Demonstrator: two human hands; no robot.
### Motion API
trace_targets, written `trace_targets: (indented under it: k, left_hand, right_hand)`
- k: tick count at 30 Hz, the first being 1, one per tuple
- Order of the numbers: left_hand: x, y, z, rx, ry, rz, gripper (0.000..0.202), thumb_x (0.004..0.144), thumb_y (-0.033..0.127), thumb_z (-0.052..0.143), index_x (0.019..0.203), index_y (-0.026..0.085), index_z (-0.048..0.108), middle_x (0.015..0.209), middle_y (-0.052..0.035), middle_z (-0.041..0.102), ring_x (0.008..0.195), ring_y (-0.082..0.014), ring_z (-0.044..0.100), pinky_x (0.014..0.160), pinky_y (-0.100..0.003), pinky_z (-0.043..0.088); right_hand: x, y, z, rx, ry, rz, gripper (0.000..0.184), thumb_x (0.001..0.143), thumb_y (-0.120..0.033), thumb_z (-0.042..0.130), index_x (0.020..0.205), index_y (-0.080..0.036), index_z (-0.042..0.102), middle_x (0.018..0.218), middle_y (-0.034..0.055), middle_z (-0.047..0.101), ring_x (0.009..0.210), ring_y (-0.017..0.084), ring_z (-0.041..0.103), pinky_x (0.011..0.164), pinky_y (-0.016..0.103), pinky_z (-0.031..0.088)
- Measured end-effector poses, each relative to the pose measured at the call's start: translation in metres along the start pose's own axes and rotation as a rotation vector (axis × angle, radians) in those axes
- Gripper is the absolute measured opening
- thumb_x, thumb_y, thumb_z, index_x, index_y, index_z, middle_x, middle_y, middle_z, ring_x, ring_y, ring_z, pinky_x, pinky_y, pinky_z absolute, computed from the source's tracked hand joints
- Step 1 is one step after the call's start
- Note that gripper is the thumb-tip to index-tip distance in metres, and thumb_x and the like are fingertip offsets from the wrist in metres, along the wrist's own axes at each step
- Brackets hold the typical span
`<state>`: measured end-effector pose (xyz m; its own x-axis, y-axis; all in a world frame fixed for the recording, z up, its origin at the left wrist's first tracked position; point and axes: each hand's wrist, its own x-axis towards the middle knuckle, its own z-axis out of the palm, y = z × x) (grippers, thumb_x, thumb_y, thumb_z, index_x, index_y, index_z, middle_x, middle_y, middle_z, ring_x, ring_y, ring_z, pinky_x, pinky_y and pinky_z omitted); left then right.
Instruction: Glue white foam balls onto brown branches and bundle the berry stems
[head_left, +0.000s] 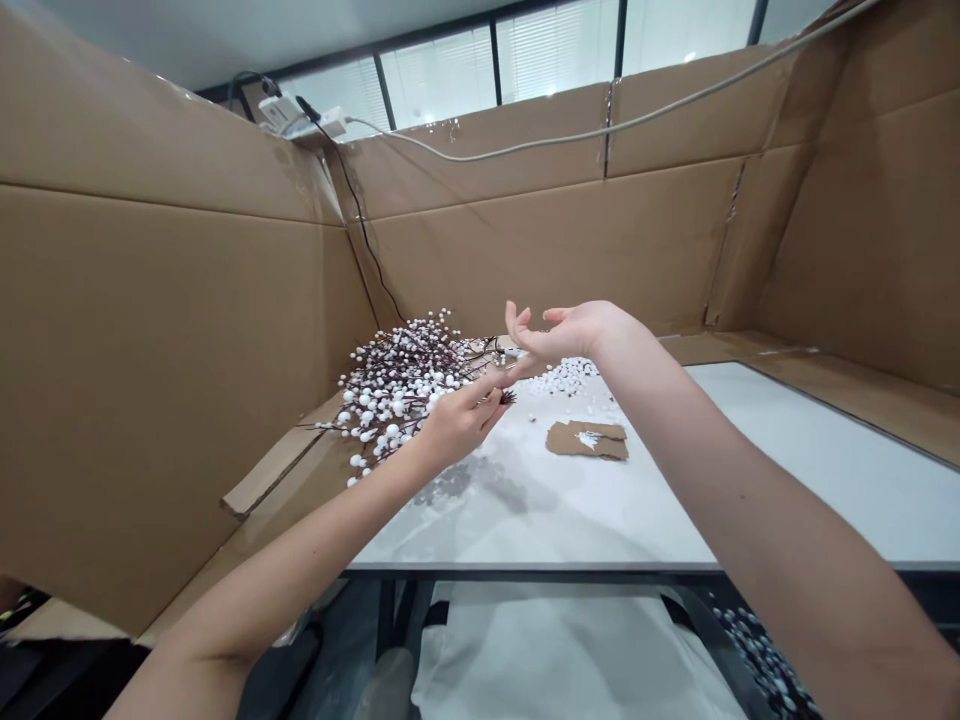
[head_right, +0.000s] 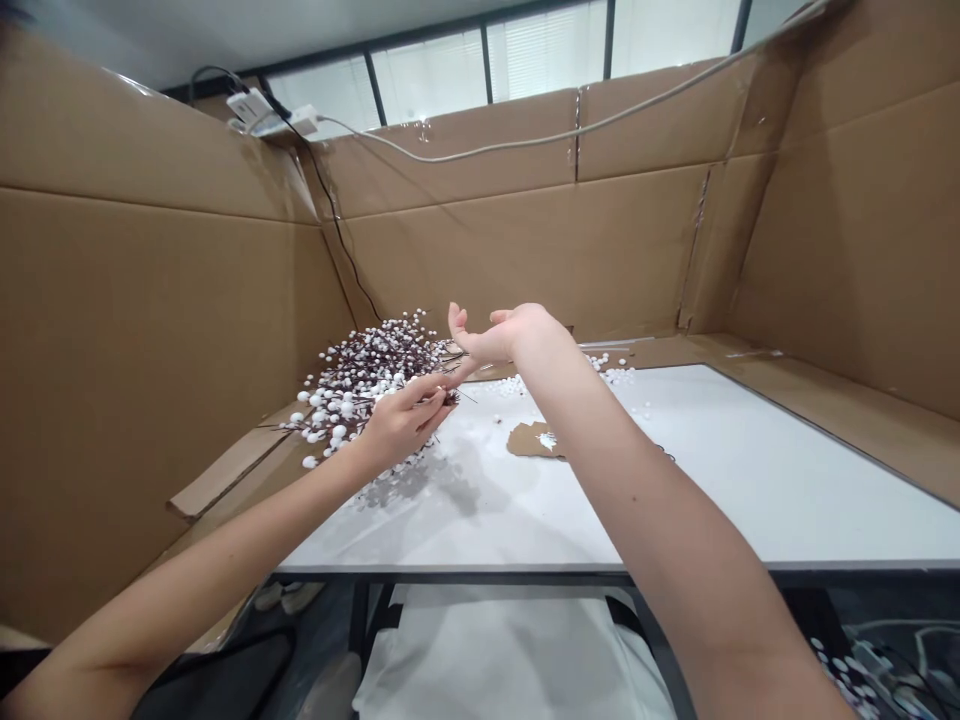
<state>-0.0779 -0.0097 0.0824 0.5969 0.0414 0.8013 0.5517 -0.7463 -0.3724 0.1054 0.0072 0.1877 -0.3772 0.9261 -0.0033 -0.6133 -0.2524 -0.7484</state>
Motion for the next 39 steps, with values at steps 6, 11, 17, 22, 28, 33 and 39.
trace_targets:
  k: [6,11,17,22,28,33,39]
  left_hand:
    - [0.001,0.005,-0.003,-0.107,-0.01,0.005,0.011,0.08,0.012,0.051,0.074,0.014,0.06,0.086,-0.0069,0.069,0.071,-0.0102,0.066,0.064,-0.017,0.053]
    - [0.009,0.005,-0.014,-0.137,-0.123,0.062,0.018,0.082,0.016,0.049,0.067,0.013,0.058,0.082,-0.0062,0.068,0.064,-0.0086,0.064,0.055,-0.016,0.05]
    - [0.029,-0.003,-0.021,-0.1,-0.364,0.256,0.018,0.084,0.02,0.045,0.078,0.013,0.061,0.071,-0.0002,0.066,0.05,-0.0065,0.058,0.042,-0.019,0.041]
    - [0.035,-0.006,-0.021,-0.096,-0.413,0.285,0.022,0.085,0.019,0.041,0.091,0.011,0.06,0.063,0.0008,0.063,0.049,-0.0064,0.057,0.045,-0.018,0.042]
    - [0.03,0.003,-0.024,-0.299,-0.328,0.178,0.013,0.083,0.018,0.048,0.092,0.013,0.056,0.065,0.0002,0.064,0.054,-0.0062,0.058,0.052,-0.015,0.046]
    - [0.031,0.016,-0.033,-0.4,-0.252,0.142,0.016,0.079,0.014,0.054,0.095,0.012,0.056,0.062,0.0,0.064,0.053,-0.0072,0.06,0.053,-0.014,0.048]
    - [0.029,0.023,-0.047,-0.485,-0.187,0.019,0.024,0.072,0.01,0.062,0.096,0.012,0.058,0.065,-0.0029,0.069,0.059,-0.0112,0.065,0.055,-0.015,0.054]
  right_hand:
    - [-0.025,0.005,-0.01,0.752,0.226,0.465,0.05,0.09,-0.028,0.02,0.136,-0.024,0.002,0.142,0.0194,-0.005,0.074,0.01,0.064,0.043,0.025,0.052]
    - [-0.041,0.013,-0.018,0.703,0.103,0.469,0.049,0.09,-0.028,0.018,0.135,-0.023,-0.001,0.141,0.0178,0.006,0.069,0.007,0.063,0.046,0.022,0.053]
    - [-0.052,0.019,-0.024,0.75,0.064,0.422,0.043,0.09,-0.025,0.025,0.131,-0.02,0.013,0.134,0.0148,0.021,0.075,0.008,0.06,0.059,0.024,0.055]
    - [-0.064,0.021,-0.033,0.749,0.019,0.424,0.041,0.091,-0.028,0.024,0.13,-0.018,0.014,0.126,0.0128,0.035,0.088,0.01,0.06,0.059,0.023,0.056]
    - [-0.085,0.035,-0.048,0.496,-0.086,0.379,0.035,0.09,-0.028,0.026,0.121,-0.013,0.035,0.112,0.0108,0.055,0.09,0.009,0.061,0.056,0.017,0.052]
    - [-0.105,0.046,-0.065,0.179,-0.051,0.236,0.033,0.087,-0.025,0.027,0.109,-0.011,0.048,0.111,0.015,0.059,0.077,0.009,0.065,0.052,0.016,0.05]
    - [-0.102,0.069,-0.08,-0.404,0.068,-0.488,0.02,0.083,-0.021,0.05,0.102,-0.026,0.047,0.102,0.0055,0.064,0.069,0.012,0.063,0.056,0.023,0.051]
